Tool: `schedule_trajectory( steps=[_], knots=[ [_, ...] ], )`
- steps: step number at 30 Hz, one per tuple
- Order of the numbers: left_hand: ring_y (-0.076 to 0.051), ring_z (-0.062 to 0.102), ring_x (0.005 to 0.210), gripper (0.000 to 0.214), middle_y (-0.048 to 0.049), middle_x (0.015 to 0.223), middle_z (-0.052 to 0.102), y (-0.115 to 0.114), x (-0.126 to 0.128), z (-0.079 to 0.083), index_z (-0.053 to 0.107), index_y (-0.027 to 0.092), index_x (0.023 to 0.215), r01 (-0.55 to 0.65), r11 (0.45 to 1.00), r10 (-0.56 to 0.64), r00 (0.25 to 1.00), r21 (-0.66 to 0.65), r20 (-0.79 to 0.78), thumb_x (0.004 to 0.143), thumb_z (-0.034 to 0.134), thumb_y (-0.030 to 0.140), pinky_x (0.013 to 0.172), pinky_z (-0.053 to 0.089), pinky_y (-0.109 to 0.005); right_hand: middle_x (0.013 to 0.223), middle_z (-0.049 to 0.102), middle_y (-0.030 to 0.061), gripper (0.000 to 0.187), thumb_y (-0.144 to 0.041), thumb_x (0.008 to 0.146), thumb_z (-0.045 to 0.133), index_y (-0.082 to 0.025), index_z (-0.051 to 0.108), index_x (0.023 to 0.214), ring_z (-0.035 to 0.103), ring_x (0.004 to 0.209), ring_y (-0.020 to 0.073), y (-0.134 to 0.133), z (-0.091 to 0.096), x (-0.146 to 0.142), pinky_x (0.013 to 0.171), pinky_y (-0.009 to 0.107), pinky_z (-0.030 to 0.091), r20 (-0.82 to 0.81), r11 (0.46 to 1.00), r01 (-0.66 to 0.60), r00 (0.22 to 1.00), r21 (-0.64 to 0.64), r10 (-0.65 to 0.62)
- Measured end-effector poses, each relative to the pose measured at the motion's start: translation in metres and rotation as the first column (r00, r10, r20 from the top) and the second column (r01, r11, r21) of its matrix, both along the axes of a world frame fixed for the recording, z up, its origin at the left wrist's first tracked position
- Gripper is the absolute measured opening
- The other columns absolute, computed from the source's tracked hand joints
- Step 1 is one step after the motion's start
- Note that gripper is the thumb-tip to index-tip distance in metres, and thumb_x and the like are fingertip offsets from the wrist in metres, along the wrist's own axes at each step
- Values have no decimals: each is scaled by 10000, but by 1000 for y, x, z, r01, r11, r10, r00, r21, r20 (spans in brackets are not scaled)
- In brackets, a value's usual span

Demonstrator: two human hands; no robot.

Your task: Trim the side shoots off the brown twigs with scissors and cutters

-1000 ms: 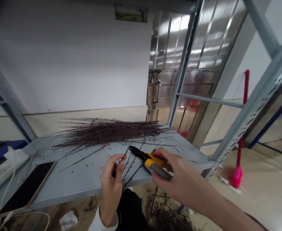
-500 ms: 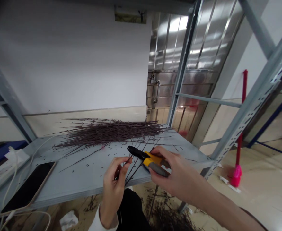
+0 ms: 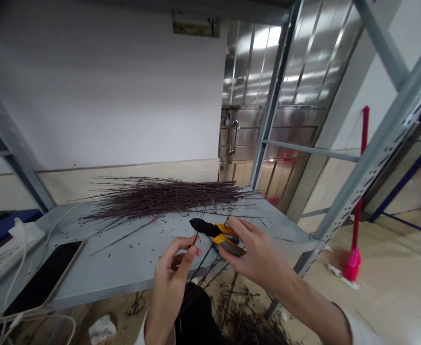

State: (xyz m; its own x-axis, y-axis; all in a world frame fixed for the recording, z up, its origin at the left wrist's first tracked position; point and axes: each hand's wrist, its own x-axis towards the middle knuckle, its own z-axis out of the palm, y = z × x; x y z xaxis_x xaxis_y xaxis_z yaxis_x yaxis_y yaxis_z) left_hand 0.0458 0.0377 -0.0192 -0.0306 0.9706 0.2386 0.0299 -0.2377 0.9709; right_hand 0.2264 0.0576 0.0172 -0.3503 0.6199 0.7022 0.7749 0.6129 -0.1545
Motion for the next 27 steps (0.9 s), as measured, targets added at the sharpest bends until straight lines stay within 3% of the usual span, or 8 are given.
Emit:
schedule_trajectory(
  steps=[4,8,11,14,17,21,24,27],
  knots=[
    [-123,483,584,244,1,708,614,-3,5,1,646,212,851,6,999,-2,996,-47,91,850,576,445,504,317,-220,845,678,92,111,-254,864,531,-203,542,961,651,771,238,9,-16,2,658,322,528,154,945,51,983,323,-105],
    [-136,508,614,233,-7,674,607,0,6,-1,632,203,797,44,998,-35,983,-49,178,833,597,431,481,311,-212,882,688,112,145,-235,854,531,-190,573,985,647,781,256,17,-24,6,692,365,525,204,924,64,967,377,-150],
    [-131,515,591,205,-8,666,622,7,3,-3,657,205,845,33,999,-27,983,-34,184,822,615,404,463,310,-207,845,678,91,84,-223,843,519,-205,548,919,647,775,241,15,-20,3,680,335,521,136,961,55,986,272,-95],
    [-140,551,606,187,-22,688,656,15,-3,-5,676,204,846,34,999,-36,984,15,173,814,625,381,459,324,-208,731,623,24,59,-222,817,515,-223,474,860,605,642,173,5,-14,-5,556,249,476,-43,999,35,998,-7,-35],
    [-157,592,646,162,-32,705,679,21,-7,-7,675,200,805,55,997,-63,983,54,174,814,626,354,487,363,-215,598,469,-58,135,-234,798,534,-237,400,783,451,507,108,-5,-13,-14,470,205,376,-268,938,-75,963,-338,-20],
    [-157,619,709,122,-17,689,681,25,-8,-10,664,202,752,72,993,-90,974,93,210,818,622,295,575,411,-219,624,414,-67,230,-329,797,607,-229,401,774,384,505,84,-12,-16,-23,457,202,347,-620,685,-434,784,-585,-32],
    [-141,618,685,89,-14,708,701,27,-6,-10,662,202,760,79,990,-105,965,118,242,814,620,259,607,418,-223,602,473,-71,316,-421,759,667,-226,440,861,386,434,71,-14,-18,-27,411,203,336,-803,355,-726,577,-589,-150],
    [-120,587,633,103,-4,691,693,28,-7,-9,651,200,735,82,985,-117,965,152,236,818,613,249,567,389,-211,570,498,-61,331,-422,712,695,-209,489,859,409,416,74,-14,-20,-27,390,198,339,-846,26,-880,447,-474,-292]
  ],
)
